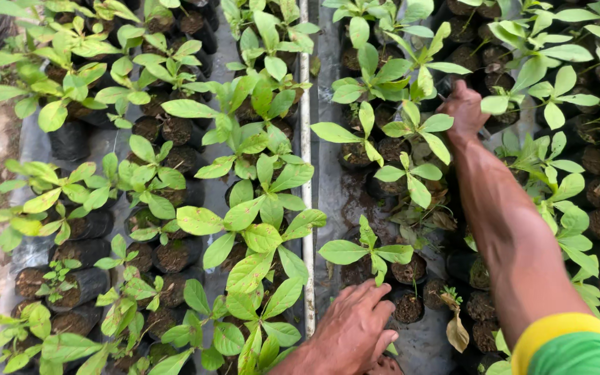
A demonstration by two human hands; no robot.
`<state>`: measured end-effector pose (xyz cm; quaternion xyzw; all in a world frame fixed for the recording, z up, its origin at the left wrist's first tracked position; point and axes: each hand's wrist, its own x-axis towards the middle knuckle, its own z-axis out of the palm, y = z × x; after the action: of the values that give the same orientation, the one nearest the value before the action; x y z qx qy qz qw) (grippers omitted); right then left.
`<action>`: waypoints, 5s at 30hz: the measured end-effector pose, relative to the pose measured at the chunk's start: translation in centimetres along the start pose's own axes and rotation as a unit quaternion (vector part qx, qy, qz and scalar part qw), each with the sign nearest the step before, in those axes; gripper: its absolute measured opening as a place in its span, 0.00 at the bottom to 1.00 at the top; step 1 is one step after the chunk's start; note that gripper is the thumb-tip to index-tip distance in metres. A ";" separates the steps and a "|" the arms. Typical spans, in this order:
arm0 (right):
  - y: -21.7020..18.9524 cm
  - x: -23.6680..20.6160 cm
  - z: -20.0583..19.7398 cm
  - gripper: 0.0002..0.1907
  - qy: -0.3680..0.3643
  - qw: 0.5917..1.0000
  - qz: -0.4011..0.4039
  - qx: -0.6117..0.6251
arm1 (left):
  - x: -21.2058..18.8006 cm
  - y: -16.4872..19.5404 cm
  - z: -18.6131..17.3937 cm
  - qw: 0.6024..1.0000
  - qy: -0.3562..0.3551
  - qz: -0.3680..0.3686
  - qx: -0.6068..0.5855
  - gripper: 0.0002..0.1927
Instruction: The person uses pruning shears to trim leaves and stems from small seedlings in black nursery bags. The person repeatedly picks up individual seedlings, trims foliage, and places them back in rows on a plastic-covered ground.
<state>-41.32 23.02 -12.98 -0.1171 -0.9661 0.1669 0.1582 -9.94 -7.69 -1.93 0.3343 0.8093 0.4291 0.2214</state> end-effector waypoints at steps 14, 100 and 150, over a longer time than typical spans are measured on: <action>2.0 -15.0 -16.6 0.02 -0.047 0.983 -0.156 0.080 | -0.4 6.0 2.7 0.960 0.128 -0.046 -0.244 0.16; 7.6 -33.0 -14.1 0.18 -0.428 0.892 -0.144 0.003 | 4.0 -0.8 21.1 0.955 -0.060 -0.185 -0.222 0.67; 6.9 -30.2 -16.1 0.17 -0.523 0.849 -0.071 0.007 | 4.6 -2.0 21.0 0.959 -0.112 -0.223 -0.133 0.58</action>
<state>-6.68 25.48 -9.16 0.0577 -0.9104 0.1989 -0.3582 -0.21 6.35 -15.10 0.1585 0.7693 0.4324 0.4429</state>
